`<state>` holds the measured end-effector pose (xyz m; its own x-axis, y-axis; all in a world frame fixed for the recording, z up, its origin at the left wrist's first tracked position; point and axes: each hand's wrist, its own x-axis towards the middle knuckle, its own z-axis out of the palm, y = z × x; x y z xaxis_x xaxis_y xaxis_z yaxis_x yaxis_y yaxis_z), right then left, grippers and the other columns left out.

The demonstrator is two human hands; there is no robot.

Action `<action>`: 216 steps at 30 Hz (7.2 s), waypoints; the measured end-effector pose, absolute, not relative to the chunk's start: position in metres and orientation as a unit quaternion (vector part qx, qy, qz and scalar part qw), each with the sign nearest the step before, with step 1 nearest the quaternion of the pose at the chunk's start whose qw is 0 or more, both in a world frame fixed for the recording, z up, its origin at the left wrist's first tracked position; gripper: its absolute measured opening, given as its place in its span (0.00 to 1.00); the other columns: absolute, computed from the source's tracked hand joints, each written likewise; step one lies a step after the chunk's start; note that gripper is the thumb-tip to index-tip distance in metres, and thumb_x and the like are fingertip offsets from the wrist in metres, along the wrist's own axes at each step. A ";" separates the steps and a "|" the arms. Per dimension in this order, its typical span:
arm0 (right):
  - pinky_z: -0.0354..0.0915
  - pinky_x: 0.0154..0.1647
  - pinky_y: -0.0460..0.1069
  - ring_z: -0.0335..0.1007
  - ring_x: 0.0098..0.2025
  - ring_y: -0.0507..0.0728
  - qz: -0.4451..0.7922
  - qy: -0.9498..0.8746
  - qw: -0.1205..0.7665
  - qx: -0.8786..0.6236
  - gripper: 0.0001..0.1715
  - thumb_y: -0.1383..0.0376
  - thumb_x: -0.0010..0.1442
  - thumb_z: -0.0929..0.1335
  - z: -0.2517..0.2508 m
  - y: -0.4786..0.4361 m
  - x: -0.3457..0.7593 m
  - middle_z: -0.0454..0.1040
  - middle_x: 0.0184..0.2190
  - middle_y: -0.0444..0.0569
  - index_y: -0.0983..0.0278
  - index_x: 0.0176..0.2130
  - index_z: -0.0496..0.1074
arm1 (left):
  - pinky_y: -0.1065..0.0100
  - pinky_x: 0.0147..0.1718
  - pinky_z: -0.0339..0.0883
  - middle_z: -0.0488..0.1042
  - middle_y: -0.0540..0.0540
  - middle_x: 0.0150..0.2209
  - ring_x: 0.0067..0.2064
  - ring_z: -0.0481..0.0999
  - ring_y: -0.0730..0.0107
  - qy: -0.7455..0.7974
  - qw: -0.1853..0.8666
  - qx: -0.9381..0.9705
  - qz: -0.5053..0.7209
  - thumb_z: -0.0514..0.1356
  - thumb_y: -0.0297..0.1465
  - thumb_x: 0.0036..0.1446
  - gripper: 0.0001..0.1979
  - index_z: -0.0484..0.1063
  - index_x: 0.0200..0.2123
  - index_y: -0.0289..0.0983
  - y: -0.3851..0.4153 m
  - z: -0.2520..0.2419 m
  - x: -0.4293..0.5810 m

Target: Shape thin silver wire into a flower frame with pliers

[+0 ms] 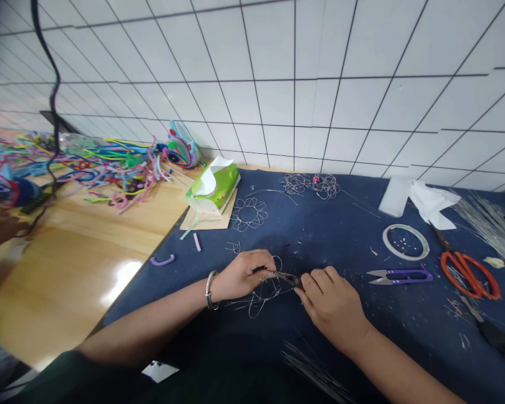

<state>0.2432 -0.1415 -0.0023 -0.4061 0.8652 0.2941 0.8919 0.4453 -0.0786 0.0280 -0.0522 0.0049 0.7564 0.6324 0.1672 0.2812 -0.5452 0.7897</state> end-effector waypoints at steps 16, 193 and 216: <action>0.58 0.37 0.54 0.61 0.36 0.58 -0.055 -0.813 0.045 -0.578 0.15 0.57 0.58 0.61 -0.012 -0.118 0.289 0.67 0.32 0.52 0.65 0.40 0.68 | 0.75 0.25 0.58 0.66 0.50 0.26 0.26 0.62 0.80 0.382 0.570 0.673 0.277 0.59 0.33 0.52 0.08 0.68 0.28 0.32 -0.043 -0.010 0.029; 0.55 0.34 0.50 0.59 0.33 0.56 -0.075 -0.851 0.105 -0.508 0.14 0.58 0.59 0.60 0.034 -0.105 0.246 0.66 0.28 0.51 0.65 0.34 0.69 | 0.68 0.36 0.61 0.69 0.48 0.30 0.33 0.67 0.71 0.395 0.321 0.788 0.346 0.49 0.31 0.60 0.08 0.66 0.31 0.37 -0.053 0.001 0.026; 0.55 0.35 0.50 0.57 0.34 0.56 -0.014 -0.838 0.092 -0.537 0.13 0.59 0.59 0.60 0.034 -0.107 0.245 0.64 0.30 0.50 0.64 0.34 0.68 | 0.70 0.35 0.62 0.67 0.48 0.28 0.32 0.66 0.73 0.340 0.322 0.809 0.355 0.48 0.27 0.60 0.07 0.63 0.32 0.36 -0.051 0.001 0.025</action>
<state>0.2448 -0.1066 0.0337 -0.4062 0.8979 0.1694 0.9030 0.4229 -0.0763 0.0251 -0.0512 0.0005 0.5156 0.7797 0.3553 0.3213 -0.5603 0.7635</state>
